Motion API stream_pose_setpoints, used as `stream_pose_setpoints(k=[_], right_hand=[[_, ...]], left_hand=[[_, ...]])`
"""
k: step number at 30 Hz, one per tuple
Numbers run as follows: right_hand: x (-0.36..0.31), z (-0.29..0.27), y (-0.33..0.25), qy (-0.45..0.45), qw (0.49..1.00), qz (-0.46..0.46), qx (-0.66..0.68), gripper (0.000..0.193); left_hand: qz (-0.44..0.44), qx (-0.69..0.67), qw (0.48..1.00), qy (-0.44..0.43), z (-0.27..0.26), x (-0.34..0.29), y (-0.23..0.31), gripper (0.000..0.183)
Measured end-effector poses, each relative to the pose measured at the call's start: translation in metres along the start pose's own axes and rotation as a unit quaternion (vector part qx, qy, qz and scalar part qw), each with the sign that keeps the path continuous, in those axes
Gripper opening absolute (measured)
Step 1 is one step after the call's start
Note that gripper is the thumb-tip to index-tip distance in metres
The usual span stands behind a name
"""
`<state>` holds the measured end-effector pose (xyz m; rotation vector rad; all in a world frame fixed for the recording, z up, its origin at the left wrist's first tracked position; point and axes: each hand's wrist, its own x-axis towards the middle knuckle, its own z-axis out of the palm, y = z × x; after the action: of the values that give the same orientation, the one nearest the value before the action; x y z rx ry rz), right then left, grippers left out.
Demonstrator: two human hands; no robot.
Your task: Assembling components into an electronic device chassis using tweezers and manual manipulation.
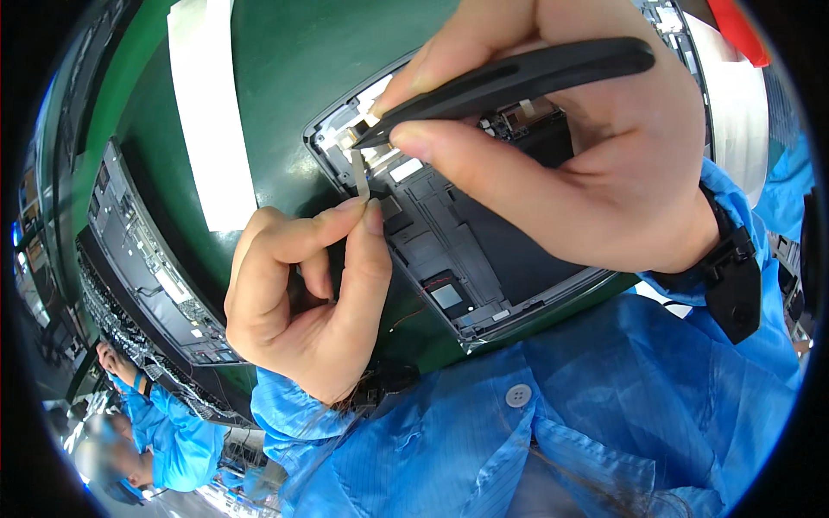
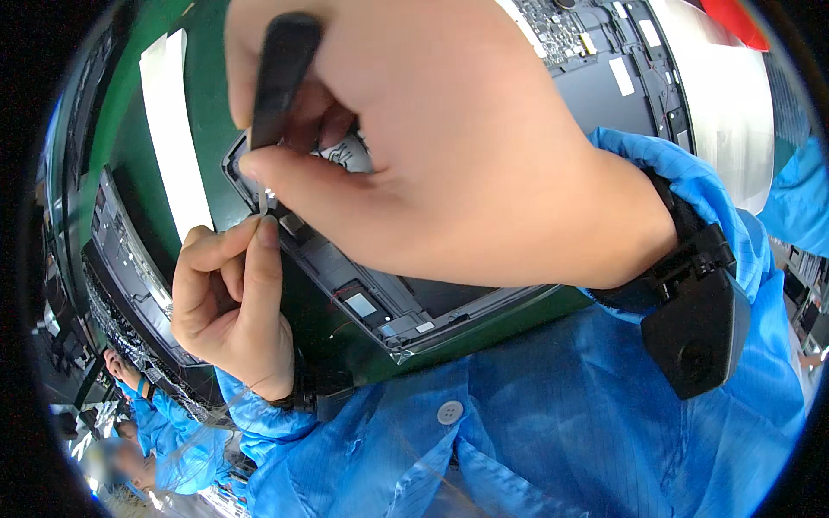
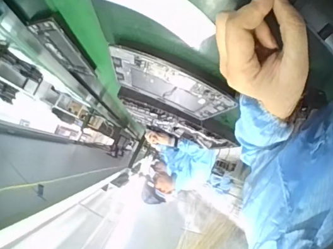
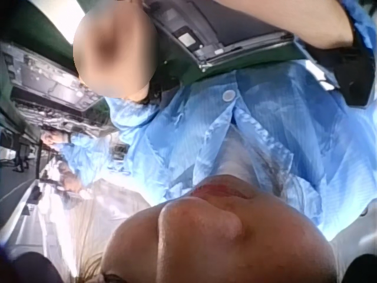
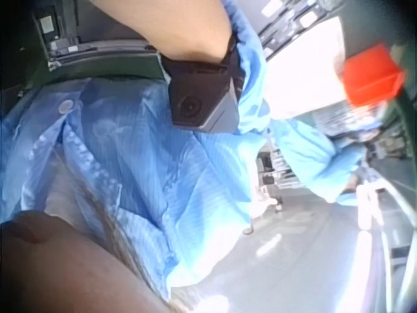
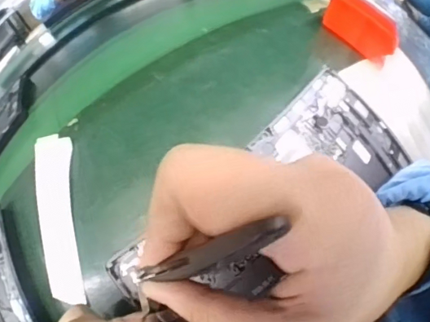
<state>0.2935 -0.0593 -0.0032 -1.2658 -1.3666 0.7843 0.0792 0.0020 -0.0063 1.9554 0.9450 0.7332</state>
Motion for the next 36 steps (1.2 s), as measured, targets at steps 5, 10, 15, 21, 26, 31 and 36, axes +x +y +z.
stream_pose_setpoints(k=[5, 10, 15, 21, 26, 31, 36], right_hand=[[0.000, -0.014, -0.015, 0.026, 0.980, 0.084, 0.176, 0.013], [-0.011, -0.002, -0.042, -0.054, 0.982, 0.174, -0.054, 0.015], [-0.009, 0.024, -0.022, -0.027, 0.962, -0.037, -0.271, 0.031], [-0.012, 0.025, -0.022, -0.066, 0.952, -0.031, -0.299, 0.025], [-0.013, 0.016, -0.029, -0.034, 0.961, -0.014, -0.275, 0.019], [-0.014, -0.038, -0.051, 0.087, 0.954, 0.086, -0.273, 0.014], [-0.029, -0.187, -0.037, 0.414, 0.784, 0.076, -0.457, 0.017]], left_hand=[[-0.014, -0.007, 1.000, 0.004, -0.001, -0.005, -0.003, 0.022], [0.026, -0.005, 1.000, 0.007, 0.003, -0.003, -0.006, 0.022], [0.014, -0.046, 0.999, 0.019, 0.000, -0.003, -0.005, 0.021], [0.007, -0.064, 0.998, 0.007, 0.002, -0.004, -0.003, 0.019], [0.013, -0.058, 0.998, 0.024, 0.005, -0.004, -0.005, 0.017], [0.051, 0.009, 0.998, 0.036, 0.002, -0.005, -0.002, 0.015], [0.061, -0.014, 0.997, 0.043, 0.006, -0.004, -0.004, 0.013]])
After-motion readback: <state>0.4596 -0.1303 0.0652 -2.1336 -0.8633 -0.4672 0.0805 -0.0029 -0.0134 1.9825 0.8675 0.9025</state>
